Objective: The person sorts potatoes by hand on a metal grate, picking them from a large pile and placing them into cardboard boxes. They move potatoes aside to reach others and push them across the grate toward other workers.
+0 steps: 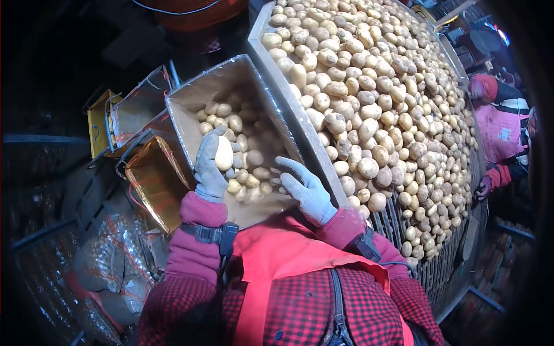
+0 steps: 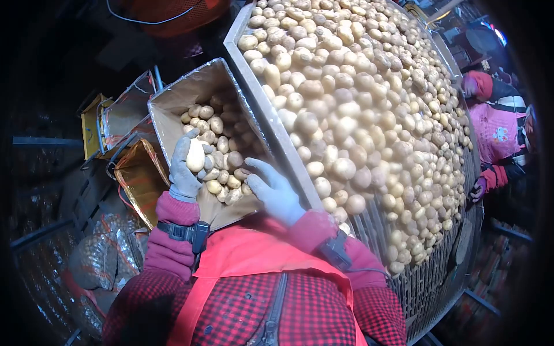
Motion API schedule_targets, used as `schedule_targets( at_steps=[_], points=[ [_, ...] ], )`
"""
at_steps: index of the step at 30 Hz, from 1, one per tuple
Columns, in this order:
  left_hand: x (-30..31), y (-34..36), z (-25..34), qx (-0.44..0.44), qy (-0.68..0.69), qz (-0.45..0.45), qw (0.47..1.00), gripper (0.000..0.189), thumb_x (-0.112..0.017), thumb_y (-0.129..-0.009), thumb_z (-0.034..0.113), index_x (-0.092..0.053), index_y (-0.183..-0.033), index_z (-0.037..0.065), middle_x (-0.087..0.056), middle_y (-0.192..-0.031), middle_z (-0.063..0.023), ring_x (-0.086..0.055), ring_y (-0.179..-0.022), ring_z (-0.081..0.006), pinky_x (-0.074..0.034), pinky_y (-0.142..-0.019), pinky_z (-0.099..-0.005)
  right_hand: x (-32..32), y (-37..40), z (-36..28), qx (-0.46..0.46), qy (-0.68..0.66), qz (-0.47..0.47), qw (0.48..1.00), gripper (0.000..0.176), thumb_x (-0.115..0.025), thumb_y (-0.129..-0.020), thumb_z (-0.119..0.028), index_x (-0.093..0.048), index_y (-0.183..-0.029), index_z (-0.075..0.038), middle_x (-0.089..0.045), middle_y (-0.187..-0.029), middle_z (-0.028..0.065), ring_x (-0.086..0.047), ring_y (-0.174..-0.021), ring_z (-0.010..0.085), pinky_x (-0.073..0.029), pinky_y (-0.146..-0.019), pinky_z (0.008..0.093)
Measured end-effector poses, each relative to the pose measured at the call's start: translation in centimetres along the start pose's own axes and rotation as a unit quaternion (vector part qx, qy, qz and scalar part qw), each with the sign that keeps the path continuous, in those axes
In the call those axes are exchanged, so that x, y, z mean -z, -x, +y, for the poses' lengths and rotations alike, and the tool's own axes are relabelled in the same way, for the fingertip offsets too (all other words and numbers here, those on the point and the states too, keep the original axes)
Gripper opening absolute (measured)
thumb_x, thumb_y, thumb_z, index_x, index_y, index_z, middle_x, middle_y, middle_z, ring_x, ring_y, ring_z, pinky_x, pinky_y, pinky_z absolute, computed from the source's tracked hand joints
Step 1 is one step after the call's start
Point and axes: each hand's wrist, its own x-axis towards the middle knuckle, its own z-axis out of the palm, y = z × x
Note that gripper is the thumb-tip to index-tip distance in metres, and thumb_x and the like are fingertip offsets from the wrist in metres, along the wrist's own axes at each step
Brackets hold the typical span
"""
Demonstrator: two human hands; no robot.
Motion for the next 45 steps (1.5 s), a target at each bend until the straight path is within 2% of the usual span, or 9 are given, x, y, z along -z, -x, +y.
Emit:
schedule_targets(
  at_steps=[6,11,14,16,23,28,31,40,45],
  points=[
    [5.8,-1.5,0.4,-0.191,-0.122,0.192,0.955,0.046,-0.051,-0.103,0.047,-0.057,-0.140,0.020,-0.070,-0.098,-0.0139,-0.064,-0.059,-0.0165,-0.041,-0.040,-0.0245,1.0,0.6,0.5,0.026,-0.073,0.037,0.996,0.049,-0.055,-0.108,-0.018,-0.045,-0.154,-0.005,-0.060,-0.141,0.0122,-0.063,-0.117,0.0165,-0.052,-0.095,0.0284],
    [17.5,0.1,5.4,-0.069,-0.039,0.302,0.950,0.052,-0.051,-0.104,0.046,-0.050,-0.148,0.019,-0.062,-0.127,-0.0185,-0.065,-0.079,-0.0237,-0.046,-0.053,-0.0295,1.2,0.2,1.7,0.035,-0.043,0.027,0.998,0.049,-0.056,-0.107,-0.017,-0.045,-0.153,-0.003,-0.060,-0.141,0.0130,-0.062,-0.120,0.0177,-0.051,-0.097,0.0296],
    [21.3,0.0,2.4,-0.223,-0.320,0.311,0.867,0.062,-0.058,-0.104,0.036,-0.038,-0.158,0.015,-0.053,-0.144,-0.0218,-0.063,-0.110,-0.0306,-0.057,-0.083,-0.0399,1.2,0.5,1.7,0.027,-0.038,0.026,0.999,0.049,-0.057,-0.107,-0.018,-0.046,-0.152,-0.003,-0.059,-0.142,0.0130,-0.059,-0.125,0.0193,-0.048,-0.105,0.0325],
    [16.5,0.1,2.9,-0.167,-0.398,0.379,0.818,0.065,-0.059,-0.104,0.031,-0.034,-0.160,0.010,-0.049,-0.149,-0.0236,-0.058,-0.124,-0.0344,-0.051,-0.102,-0.0415,1.9,1.3,1.0,0.045,-0.081,0.009,0.996,0.048,-0.057,-0.106,-0.018,-0.047,-0.151,-0.003,-0.059,-0.142,0.0131,-0.058,-0.128,0.0198,-0.047,-0.108,0.0332],
    [-5.3,-3.3,1.8,-0.350,-0.476,-0.004,0.807,0.063,-0.068,-0.094,0.014,-0.045,-0.150,-0.002,-0.050,-0.147,-0.0207,-0.049,-0.135,-0.0330,-0.036,-0.117,-0.0443,4.9,6.0,-2.8,0.059,-0.155,0.024,0.986,0.048,-0.054,-0.107,-0.017,-0.045,-0.152,-0.002,-0.057,-0.144,0.0145,-0.059,-0.128,0.0232,-0.049,-0.106,0.0370],
    [-17.4,-2.8,-3.1,-0.436,-0.635,-0.308,0.559,0.078,-0.078,-0.084,0.038,-0.049,-0.150,0.008,-0.045,-0.152,-0.0236,-0.041,-0.142,-0.0438,-0.028,-0.119,-0.0562,9.9,10.3,-3.2,0.119,-0.217,0.130,0.960,0.053,-0.055,-0.108,-0.022,-0.040,-0.155,-0.001,-0.055,-0.146,0.0185,-0.061,-0.127,0.0249,-0.051,-0.103,0.0343],
    [-22.0,-3.8,-5.5,-0.417,-0.727,-0.313,0.447,0.080,-0.073,-0.084,0.050,-0.048,-0.154,0.019,-0.037,-0.159,-0.0202,-0.032,-0.148,-0.0427,-0.017,-0.118,-0.0680,14.5,12.7,-0.9,0.181,-0.263,0.152,0.935,0.056,-0.053,-0.108,-0.022,-0.035,-0.155,0.001,-0.054,-0.146,0.0203,-0.060,-0.127,0.0261,-0.053,-0.098,0.0338],
    [-29.3,-12.9,-2.2,-0.605,-0.672,-0.169,0.392,0.058,-0.068,-0.091,0.034,-0.058,-0.145,0.016,-0.051,-0.144,-0.0197,-0.047,-0.134,-0.0395,-0.030,-0.114,-0.0567,20.5,14.9,0.4,0.226,-0.296,0.273,0.887,0.053,-0.041,-0.113,-0.025,-0.031,-0.155,0.005,-0.055,-0.143,0.0220,-0.066,-0.118,0.0258,-0.056,-0.087,0.0297],
    [-40.6,-14.5,-5.0,-0.558,-0.660,-0.307,0.400,0.066,-0.071,-0.089,0.030,-0.050,-0.151,0.019,-0.052,-0.146,-0.0216,-0.052,-0.129,-0.0401,-0.040,-0.108,-0.0514,22.8,14.0,3.8,0.210,-0.266,0.299,0.892,0.065,-0.050,-0.108,-0.033,-0.027,-0.158,0.001,-0.052,-0.144,0.0208,-0.066,-0.106,0.0231,-0.056,-0.088,0.0351]
  ],
)
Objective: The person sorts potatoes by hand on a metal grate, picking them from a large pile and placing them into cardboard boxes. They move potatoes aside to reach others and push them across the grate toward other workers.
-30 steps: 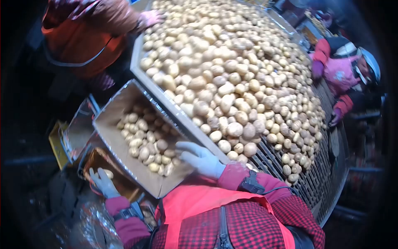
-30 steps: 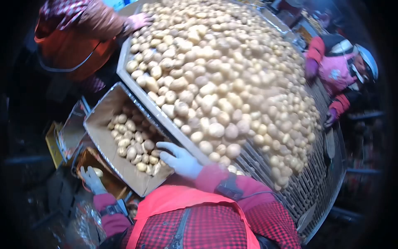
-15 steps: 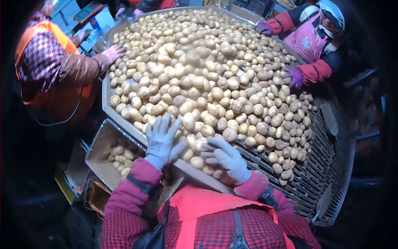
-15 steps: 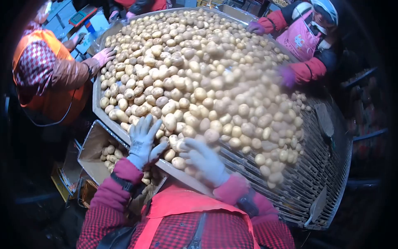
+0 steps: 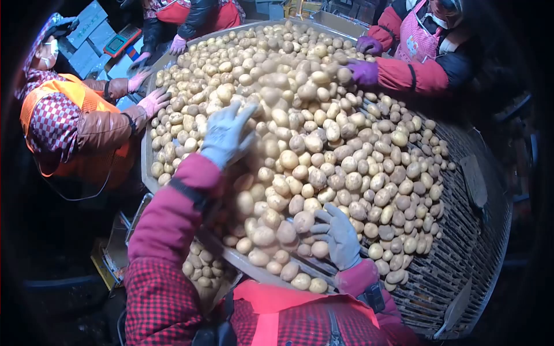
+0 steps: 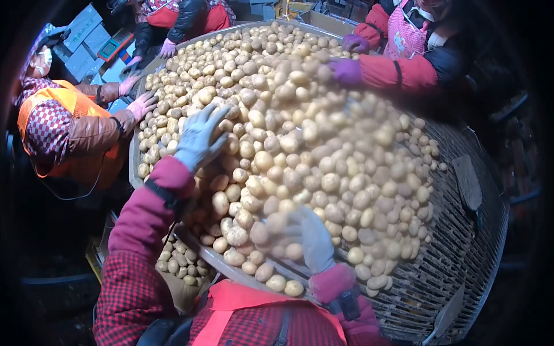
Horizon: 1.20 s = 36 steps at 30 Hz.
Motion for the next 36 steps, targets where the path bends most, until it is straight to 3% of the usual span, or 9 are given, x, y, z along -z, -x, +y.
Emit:
schedule_targets(
  at_steps=[5,14,22,23,27,29,32,34,36],
  points=[
    [-5.9,-8.0,-0.7,0.103,-0.046,-0.173,0.978,0.048,-0.071,-0.087,0.035,-0.060,-0.133,0.030,-0.056,-0.132,-0.0109,-0.059,-0.119,-0.0342,-0.049,-0.096,-0.0525,0.4,0.2,0.5,-0.004,-0.048,-0.021,0.999,0.072,-0.060,-0.099,-0.031,-0.030,-0.156,0.002,-0.052,-0.144,0.0232,-0.065,-0.110,0.0279,-0.055,-0.092,0.0387],
    [-6.3,-6.2,-1.1,0.035,0.019,-0.020,0.999,0.039,-0.073,-0.082,0.021,-0.067,-0.120,0.024,-0.063,-0.107,-0.0101,-0.062,-0.100,-0.0336,-0.051,-0.082,-0.0473,0.0,0.0,-0.1,0.022,-0.017,-0.036,0.999,0.043,-0.050,-0.106,-0.016,-0.051,-0.145,0.004,-0.064,-0.135,0.0152,-0.071,-0.104,0.0210,-0.057,-0.087,0.0318],
    [-2.1,-2.5,2.4,0.099,0.232,0.049,0.966,0.031,-0.078,-0.086,0.022,-0.071,-0.113,0.009,-0.068,-0.109,-0.0130,-0.066,-0.103,-0.0334,-0.055,-0.089,-0.0414,0.4,0.0,0.8,0.021,-0.014,-0.042,0.999,0.046,-0.049,-0.106,-0.011,-0.045,-0.151,0.001,-0.060,-0.141,0.0176,-0.068,-0.108,0.0230,-0.056,-0.093,0.0343],
    [-1.8,-1.5,2.7,0.091,0.209,0.043,0.973,0.031,-0.079,-0.087,0.022,-0.072,-0.114,0.009,-0.069,-0.111,-0.0132,-0.066,-0.104,-0.0337,-0.055,-0.090,-0.0411,0.3,0.1,-0.2,0.008,0.003,-0.054,0.998,0.050,-0.050,-0.109,-0.022,-0.041,-0.151,0.004,-0.057,-0.141,0.0221,-0.067,-0.111,0.0245,-0.056,-0.093,0.0359],
    [-1.2,4.8,2.0,0.035,0.123,0.101,0.987,0.037,-0.076,-0.090,0.019,-0.069,-0.124,0.005,-0.067,-0.123,-0.0186,-0.063,-0.115,-0.0371,-0.052,-0.100,-0.0427,2.0,3.0,-1.7,0.084,0.013,0.007,0.996,0.047,-0.052,-0.107,-0.017,-0.046,-0.149,0.004,-0.060,-0.140,0.0178,-0.066,-0.115,0.0250,-0.054,-0.101,0.0364],
    [-2.4,8.3,-0.2,0.061,0.094,0.109,0.988,0.040,-0.075,-0.091,0.016,-0.066,-0.128,0.004,-0.064,-0.127,-0.0198,-0.061,-0.121,-0.0372,-0.049,-0.105,-0.0438,5.1,5.1,-4.5,0.220,0.149,0.171,0.949,0.047,-0.054,-0.105,-0.014,-0.048,-0.146,0.008,-0.059,-0.142,0.0175,-0.061,-0.125,0.0262,-0.050,-0.107,0.0373],
    [-3.0,9.8,-1.7,0.116,0.152,0.088,0.978,0.042,-0.073,-0.092,0.014,-0.063,-0.131,0.003,-0.063,-0.129,-0.0195,-0.060,-0.122,-0.0363,-0.047,-0.107,-0.0442,13.0,8.0,-8.8,0.339,0.136,0.420,0.831,0.047,-0.044,-0.110,-0.019,-0.042,-0.152,0.003,-0.051,-0.150,0.0183,-0.052,-0.135,0.0250,-0.041,-0.116,0.0397],
    [-3.0,10.0,-1.9,0.133,0.124,0.055,0.982,0.042,-0.071,-0.097,0.014,-0.061,-0.136,0.002,-0.063,-0.135,-0.0165,-0.058,-0.129,-0.0300,-0.045,-0.112,-0.0407,17.7,10.9,-10.2,0.287,0.340,0.543,0.712,0.047,-0.046,-0.110,-0.017,-0.041,-0.152,0.004,-0.050,-0.151,0.0170,-0.050,-0.138,0.0247,-0.038,-0.117,0.0371],
    [-3.5,9.9,-2.0,0.148,0.169,0.050,0.973,0.041,-0.069,-0.099,0.013,-0.060,-0.137,0.001,-0.062,-0.137,-0.0174,-0.058,-0.129,-0.0295,-0.046,-0.111,-0.0400,26.7,13.6,-5.1,0.323,-0.061,0.448,0.832,0.045,-0.049,-0.109,-0.016,-0.045,-0.150,0.001,-0.051,-0.151,0.0168,-0.050,-0.137,0.0258,-0.040,-0.116,0.0383]
  ],
)
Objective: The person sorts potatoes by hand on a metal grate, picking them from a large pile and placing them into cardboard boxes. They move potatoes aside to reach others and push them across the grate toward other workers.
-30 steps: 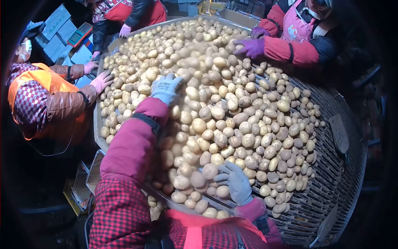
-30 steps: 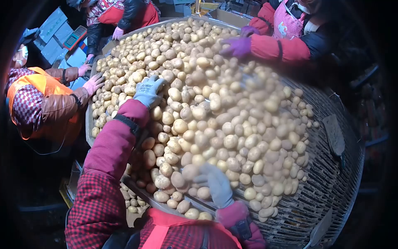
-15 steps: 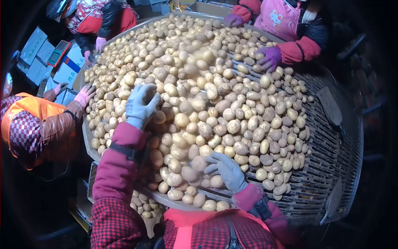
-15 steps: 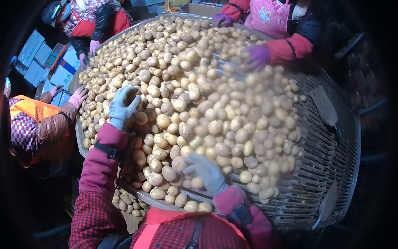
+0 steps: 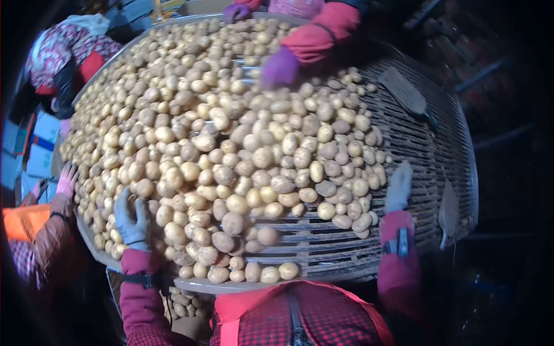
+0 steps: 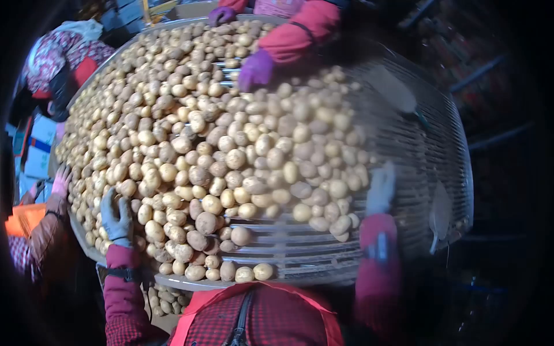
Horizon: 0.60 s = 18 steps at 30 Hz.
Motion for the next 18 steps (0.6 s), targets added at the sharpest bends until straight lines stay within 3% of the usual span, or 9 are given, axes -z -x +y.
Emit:
schedule_targets(
  at_steps=[1,2,3,4,5,9,11,15,18],
  points=[
    [-0.4,0.1,-0.6,-0.011,0.003,0.011,1.000,0.041,-0.068,-0.099,0.012,-0.059,-0.138,0.001,-0.061,-0.138,-0.0180,-0.058,-0.130,-0.0290,-0.046,-0.111,-0.0394,4.6,-1.7,2.0,-0.082,-0.176,0.049,0.980,0.043,-0.050,-0.109,-0.016,-0.047,-0.149,-0.001,-0.051,-0.151,0.0167,-0.050,-0.137,0.0263,-0.041,-0.116,0.0389],
    [-0.4,0.1,-0.9,-0.013,-0.004,0.009,1.000,0.041,-0.068,-0.100,0.012,-0.059,-0.138,0.000,-0.061,-0.138,-0.0181,-0.057,-0.131,-0.0290,-0.046,-0.112,-0.0392,3.5,-1.2,3.2,0.021,0.131,0.016,0.991,0.042,-0.051,-0.109,-0.017,-0.050,-0.147,-0.001,-0.053,-0.149,0.0175,-0.051,-0.136,0.0276,-0.042,-0.115,0.0397],
    [-0.5,0.1,-0.9,-0.012,-0.014,0.010,1.000,0.042,-0.067,-0.100,0.012,-0.059,-0.139,0.000,-0.061,-0.139,-0.0183,-0.057,-0.132,-0.0291,-0.045,-0.112,-0.0390,2.4,-0.6,4.4,0.125,0.426,0.050,0.895,0.040,-0.052,-0.108,-0.019,-0.052,-0.145,-0.002,-0.055,-0.147,0.0184,-0.053,-0.134,0.0290,-0.042,-0.115,0.0406],
    [-0.6,0.0,-0.8,-0.003,0.017,0.007,1.000,0.043,-0.067,-0.100,0.012,-0.057,-0.140,-0.001,-0.060,-0.141,-0.0185,-0.056,-0.133,-0.0290,-0.044,-0.113,-0.0391,-2.2,1.6,2.5,0.233,0.521,0.003,0.821,0.040,-0.054,-0.108,-0.020,-0.054,-0.144,-0.001,-0.058,-0.142,0.0200,-0.054,-0.133,0.0316,-0.043,-0.114,0.0409],
    [-0.9,0.0,-1.7,-0.005,0.025,0.009,1.000,0.045,-0.067,-0.101,0.013,-0.055,-0.142,-0.001,-0.059,-0.143,-0.0189,-0.055,-0.135,-0.0290,-0.043,-0.115,-0.0392,-4.6,2.5,2.4,0.226,0.579,0.034,0.783,0.041,-0.054,-0.108,-0.022,-0.054,-0.143,0.000,-0.058,-0.141,0.0191,-0.055,-0.132,0.0316,-0.044,-0.112,0.0410],
    [-1.1,0.0,-1.4,0.015,0.045,0.018,0.999,0.046,-0.068,-0.099,0.015,-0.057,-0.141,-0.001,-0.059,-0.140,-0.0201,-0.055,-0.134,-0.0322,-0.043,-0.114,-0.0414,-9.7,4.8,4.8,0.169,0.419,0.049,0.891,0.046,-0.056,-0.106,-0.025,-0.051,-0.147,-0.003,-0.050,-0.149,0.0211,-0.050,-0.136,0.0328,-0.044,-0.111,0.0432],
    [-1.2,-0.1,-1.2,0.041,0.088,0.009,0.995,0.046,-0.067,-0.100,0.013,-0.056,-0.142,-0.001,-0.058,-0.141,-0.0203,-0.055,-0.133,-0.0313,-0.043,-0.114,-0.0407,-13.8,7.2,2.5,0.182,0.525,0.037,0.830,0.049,-0.058,-0.104,-0.024,-0.049,-0.147,-0.004,-0.050,-0.145,0.0231,-0.050,-0.134,0.0358,-0.042,-0.113,0.0437],
    [-1.4,-0.1,-1.5,0.033,0.069,0.018,0.997,0.045,-0.066,-0.101,0.012,-0.055,-0.143,-0.002,-0.057,-0.142,-0.0199,-0.056,-0.132,-0.0298,-0.045,-0.112,-0.0396,-18.6,9.0,2.3,0.209,0.500,-0.033,0.840,0.047,-0.059,-0.101,-0.023,-0.050,-0.143,-0.002,-0.049,-0.142,0.0237,-0.051,-0.131,0.0372,-0.042,-0.111,0.0443],
    [-1.1,-0.2,-0.8,0.002,0.027,0.021,0.999,0.045,-0.066,-0.101,0.011,-0.055,-0.143,-0.002,-0.057,-0.141,-0.0202,-0.057,-0.131,-0.0299,-0.045,-0.112,-0.0398,-20.5,7.3,6.0,0.155,0.383,-0.157,0.897,0.056,-0.059,-0.104,-0.021,-0.040,-0.155,-0.005,-0.045,-0.153,0.0153,-0.042,-0.141,0.0252,-0.038,-0.116,0.0375]
  ],
)
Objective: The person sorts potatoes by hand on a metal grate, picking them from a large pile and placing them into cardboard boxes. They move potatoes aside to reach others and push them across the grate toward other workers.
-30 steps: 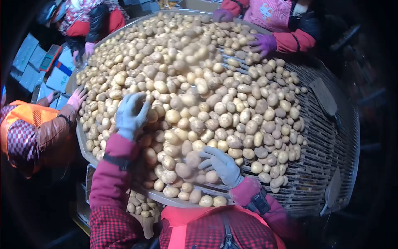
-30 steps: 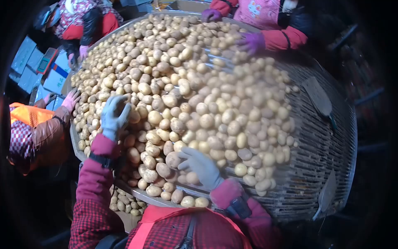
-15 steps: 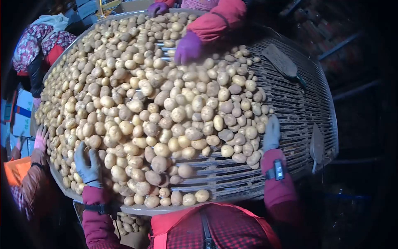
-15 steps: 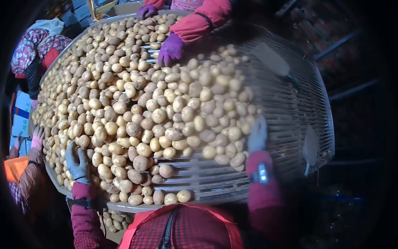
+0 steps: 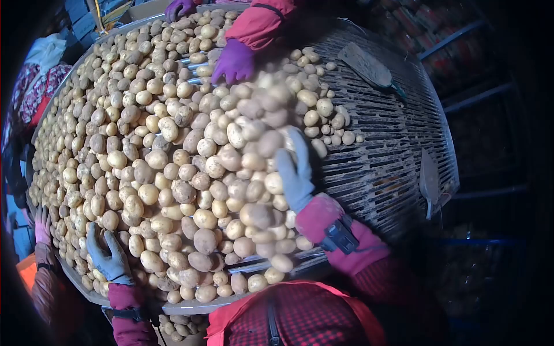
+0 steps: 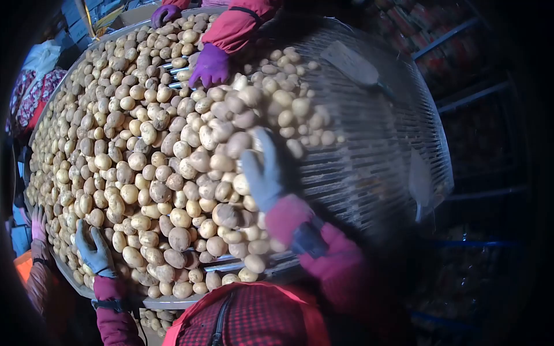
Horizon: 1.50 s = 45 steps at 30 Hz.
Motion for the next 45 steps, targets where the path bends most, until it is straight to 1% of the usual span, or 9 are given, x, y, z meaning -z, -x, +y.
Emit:
schedule_targets(
  at_steps=[5,11,19,23,25,30,33,37,45],
  points=[
    [-0.1,-0.1,0.3,0.011,0.002,-0.003,1.000,0.045,-0.065,-0.101,0.010,-0.053,-0.143,-0.002,-0.057,-0.141,-0.0199,-0.057,-0.130,-0.0286,-0.045,-0.112,-0.0389,-2.8,-3.8,-6.3,0.103,0.164,-0.025,0.981,0.051,-0.068,-0.097,-0.030,-0.056,-0.140,-0.005,-0.054,-0.141,0.0202,-0.054,-0.127,0.0371,-0.044,-0.109,0.0438],
    [-0.4,0.1,-0.2,-0.008,-0.017,0.021,1.000,0.047,-0.067,-0.100,0.014,-0.055,-0.144,0.001,-0.063,-0.136,-0.0161,-0.062,-0.120,-0.0252,-0.048,-0.105,-0.0360,-13.3,-5.6,-8.1,0.222,0.066,-0.040,0.972,0.056,-0.072,-0.086,-0.041,-0.062,-0.133,-0.011,-0.056,-0.135,0.0133,-0.049,-0.127,0.0371,-0.039,-0.110,0.0484],
    [0.0,0.0,0.0,-0.007,-0.051,0.016,0.999,0.048,-0.069,-0.098,0.015,-0.057,-0.142,0.001,-0.061,-0.140,-0.0192,-0.058,-0.130,-0.0313,-0.044,-0.112,-0.0412,-17.5,-1.1,-12.3,0.250,-0.074,-0.331,0.907,0.060,-0.067,-0.089,-0.044,-0.059,-0.139,-0.013,-0.054,-0.146,0.0147,-0.046,-0.134,0.0372,-0.037,-0.114,0.0513],
    [0.0,0.0,0.2,0.001,-0.042,0.014,0.999,0.048,-0.068,-0.099,0.015,-0.056,-0.142,0.000,-0.061,-0.139,-0.0196,-0.058,-0.130,-0.0317,-0.044,-0.112,-0.0412,-11.1,-7.8,-8.6,0.255,-0.132,-0.193,0.938,0.038,-0.068,-0.096,-0.024,-0.065,-0.128,-0.005,-0.068,-0.123,0.0164,-0.069,-0.110,0.0273,-0.055,-0.097,0.0366],
    [0.3,-0.2,0.8,-0.008,-0.059,0.008,0.998,0.047,-0.068,-0.099,0.015,-0.056,-0.142,0.000,-0.061,-0.139,-0.0197,-0.058,-0.130,-0.0318,-0.044,-0.112,-0.0412,-7.0,-12.6,-6.8,0.199,0.001,-0.089,0.976,0.035,-0.067,-0.093,-0.032,-0.068,-0.119,-0.009,-0.070,-0.117,0.0168,-0.067,-0.109,0.0356,-0.053,-0.095,0.0450],
    [0.0,-0.5,0.2,-0.010,-0.059,0.007,0.998,0.047,-0.068,-0.099,0.015,-0.057,-0.142,0.000,-0.061,-0.139,-0.0192,-0.058,-0.129,-0.0318,-0.045,-0.111,-0.0411,-5.1,-18.3,-1.3,0.097,0.322,-0.206,0.919,0.046,-0.055,-0.096,-0.050,-0.070,-0.122,-0.015,-0.070,-0.120,0.0156,-0.066,-0.111,0.0369,-0.052,-0.096,0.0473],
    [0.3,-0.3,0.5,-0.007,-0.047,0.013,0.999,0.048,-0.069,-0.099,0.015,-0.056,-0.142,0.000,-0.061,-0.139,-0.0190,-0.059,-0.128,-0.0311,-0.046,-0.110,-0.0407,-5.0,-17.6,-3.8,0.010,0.313,-0.358,0.879,0.048,-0.055,-0.097,-0.052,-0.069,-0.123,-0.014,-0.070,-0.120,0.0162,-0.065,-0.112,0.0378,-0.051,-0.098,0.0485],
    [0.2,-0.2,0.6,0.007,-0.056,0.007,0.998,0.049,-0.069,-0.099,0.017,-0.056,-0.143,0.001,-0.061,-0.138,-0.0185,-0.059,-0.127,-0.0294,-0.047,-0.109,-0.0398,-6.1,-10.0,-1.3,0.131,0.320,-0.155,0.925,0.048,-0.061,-0.095,-0.049,-0.064,-0.127,-0.013,-0.063,-0.128,0.0132,-0.058,-0.115,0.0428,-0.049,-0.097,0.0547],
    [-0.2,-0.3,-0.1,0.021,-0.032,0.006,0.999,0.050,-0.069,-0.100,0.016,-0.055,-0.145,0.002,-0.061,-0.137,-0.0175,-0.060,-0.126,-0.0268,-0.046,-0.108,-0.0370,-1.4,-2.9,-1.0,0.146,0.116,-0.102,0.977,0.024,-0.068,-0.092,-0.020,-0.070,-0.112,-0.007,-0.067,-0.107,0.0150,-0.065,-0.097,0.0370,-0.054,-0.085,0.0454]
  ],
)
